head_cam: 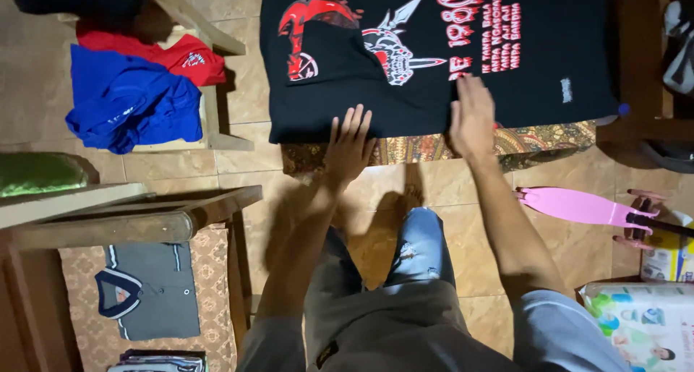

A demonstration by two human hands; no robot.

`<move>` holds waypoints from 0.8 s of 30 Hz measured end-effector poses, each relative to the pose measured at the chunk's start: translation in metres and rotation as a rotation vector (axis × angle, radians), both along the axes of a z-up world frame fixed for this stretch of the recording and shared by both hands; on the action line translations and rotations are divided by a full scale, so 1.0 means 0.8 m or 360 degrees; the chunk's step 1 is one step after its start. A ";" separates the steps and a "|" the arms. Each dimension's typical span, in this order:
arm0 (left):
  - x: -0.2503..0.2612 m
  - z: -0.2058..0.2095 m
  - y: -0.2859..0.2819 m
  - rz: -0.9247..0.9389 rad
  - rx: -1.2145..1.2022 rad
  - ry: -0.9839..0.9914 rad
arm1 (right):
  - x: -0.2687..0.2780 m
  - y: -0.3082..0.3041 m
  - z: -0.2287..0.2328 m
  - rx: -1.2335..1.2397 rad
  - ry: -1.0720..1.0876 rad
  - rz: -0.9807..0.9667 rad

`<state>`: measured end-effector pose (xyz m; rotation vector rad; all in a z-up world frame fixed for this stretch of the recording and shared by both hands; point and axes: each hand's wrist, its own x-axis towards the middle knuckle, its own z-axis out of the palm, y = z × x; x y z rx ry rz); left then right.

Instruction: Folding a black t-shirt with a red print on a low stool.

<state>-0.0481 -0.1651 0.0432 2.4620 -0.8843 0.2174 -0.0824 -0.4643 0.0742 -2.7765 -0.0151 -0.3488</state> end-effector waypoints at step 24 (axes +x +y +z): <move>-0.007 -0.003 -0.122 -0.0024 0.0142 -0.0128 | 0.007 -0.075 0.018 0.0183 -0.0010 -0.0120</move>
